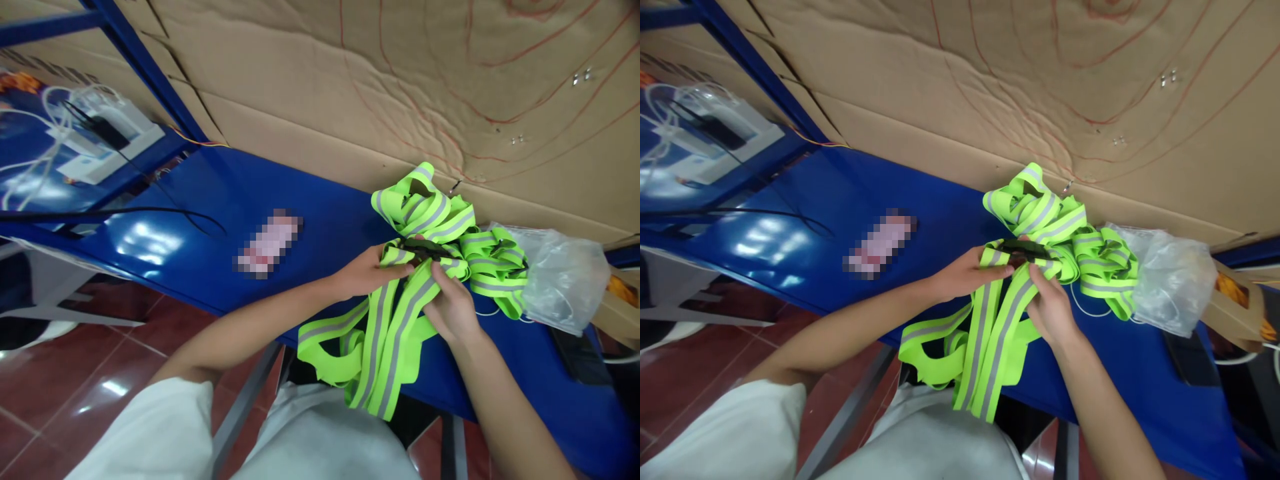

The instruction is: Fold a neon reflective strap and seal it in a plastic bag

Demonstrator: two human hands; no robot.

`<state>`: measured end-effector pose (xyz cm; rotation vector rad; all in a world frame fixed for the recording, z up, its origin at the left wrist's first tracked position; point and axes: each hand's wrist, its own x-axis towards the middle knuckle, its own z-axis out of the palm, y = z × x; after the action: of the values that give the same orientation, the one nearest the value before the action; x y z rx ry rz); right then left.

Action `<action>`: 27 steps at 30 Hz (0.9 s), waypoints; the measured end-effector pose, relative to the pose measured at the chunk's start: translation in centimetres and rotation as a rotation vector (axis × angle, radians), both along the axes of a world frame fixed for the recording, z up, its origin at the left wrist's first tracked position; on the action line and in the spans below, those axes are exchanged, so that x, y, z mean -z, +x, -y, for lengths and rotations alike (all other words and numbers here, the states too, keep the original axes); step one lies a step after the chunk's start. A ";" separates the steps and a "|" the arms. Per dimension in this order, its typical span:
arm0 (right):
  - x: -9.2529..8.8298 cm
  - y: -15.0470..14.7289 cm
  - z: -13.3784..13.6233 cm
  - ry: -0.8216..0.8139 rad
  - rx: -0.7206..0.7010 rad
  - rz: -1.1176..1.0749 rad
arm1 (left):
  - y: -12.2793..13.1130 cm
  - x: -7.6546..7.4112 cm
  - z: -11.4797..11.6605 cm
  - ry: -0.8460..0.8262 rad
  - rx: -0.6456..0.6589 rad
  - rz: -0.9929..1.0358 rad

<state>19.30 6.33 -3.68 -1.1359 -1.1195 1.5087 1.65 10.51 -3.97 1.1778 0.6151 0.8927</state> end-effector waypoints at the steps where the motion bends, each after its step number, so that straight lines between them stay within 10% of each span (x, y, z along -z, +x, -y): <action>1: 0.0 0.1 0.0 0.013 -0.007 0.030 | 0.2 -0.1 0.2 -0.018 0.019 0.033; 6: -0.5 1.3 -1.2 0.176 -0.060 0.379 | 0.5 -0.5 0.8 -0.078 0.027 0.075; 10: -4.0 2.1 -2.9 0.604 -0.053 0.649 | -0.1 -0.9 0.5 -0.166 0.025 0.027; 13: -7.1 2.0 -3.4 0.728 -0.301 0.868 | -0.4 -0.9 0.4 -0.181 0.038 0.008; 21: -8.3 1.1 -3.4 0.625 -0.145 1.008 | -0.8 -0.7 0.6 -0.255 0.348 0.067; 27: -7.4 1.5 -4.4 0.481 -0.005 0.883 | -1.0 -0.8 0.3 -0.237 0.328 -0.013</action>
<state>20.81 10.72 3.72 -1.4679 -1.9328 0.6273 0.67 10.17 -3.13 1.0326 0.5042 0.5197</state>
